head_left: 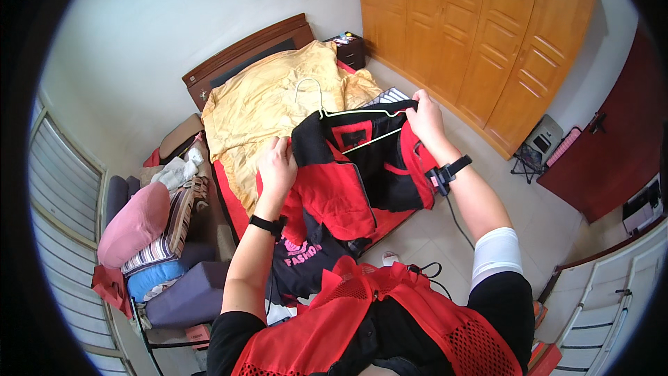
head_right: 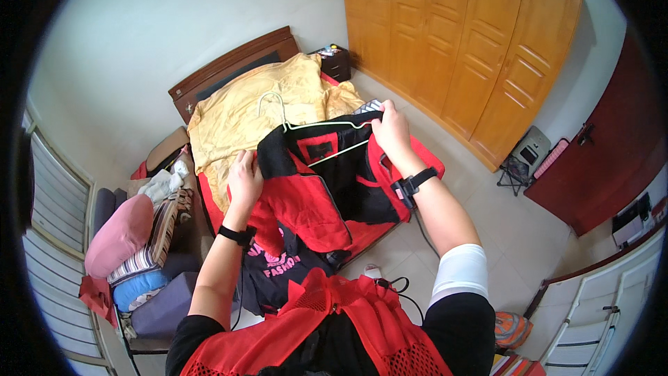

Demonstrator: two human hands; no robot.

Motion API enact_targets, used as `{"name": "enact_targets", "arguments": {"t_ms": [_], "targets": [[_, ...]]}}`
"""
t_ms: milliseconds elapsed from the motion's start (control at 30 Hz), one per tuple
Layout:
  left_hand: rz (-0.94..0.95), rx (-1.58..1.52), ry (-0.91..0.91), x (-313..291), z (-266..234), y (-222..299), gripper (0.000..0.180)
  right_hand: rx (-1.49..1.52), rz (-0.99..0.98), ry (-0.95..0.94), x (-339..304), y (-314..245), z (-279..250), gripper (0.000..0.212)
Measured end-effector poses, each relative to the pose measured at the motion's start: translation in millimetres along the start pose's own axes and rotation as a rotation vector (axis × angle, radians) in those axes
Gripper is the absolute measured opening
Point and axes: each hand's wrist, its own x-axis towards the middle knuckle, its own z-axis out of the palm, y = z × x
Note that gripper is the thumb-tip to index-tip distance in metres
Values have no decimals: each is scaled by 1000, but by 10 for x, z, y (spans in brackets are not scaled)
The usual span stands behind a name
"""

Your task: The person puts several shirts on hangers and hangs them on a rack, places a blue bag onto the rack, and then organizes several pairs of socks into a compartmented storage bin on a bed.

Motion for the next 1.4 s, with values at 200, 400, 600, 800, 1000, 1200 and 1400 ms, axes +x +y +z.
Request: {"name": "enact_targets", "arguments": {"t_ms": [200, 400, 600, 800, 1000, 1200, 1400], "targets": [[20, -54, -33, -17, 28, 344, 7, 158, 29, 91, -93, -76, 259, 26], [-24, -120, -59, 55, -14, 240, 8, 272, -99, -26, -193, -442, 270, 37], [-6, -162, 15, 59, -242, -59, 10, 715, -260, -719, -220, -425, -179, 17], [68, -209, 59, 131, -319, -144, 15, 229, -645, -197, 47, -188, -583, 31], [129, -200, -7, 191, -333, -169, 15, 37, -721, -444, 147, 18, -277, 16], [91, -282, -70, 245, -251, -95, 12, 254, -650, -450, 41, -118, 65, 12], [158, -286, -95, 295, -253, -97, 10, 310, -674, -340, 8, -325, 105, 15]]}}
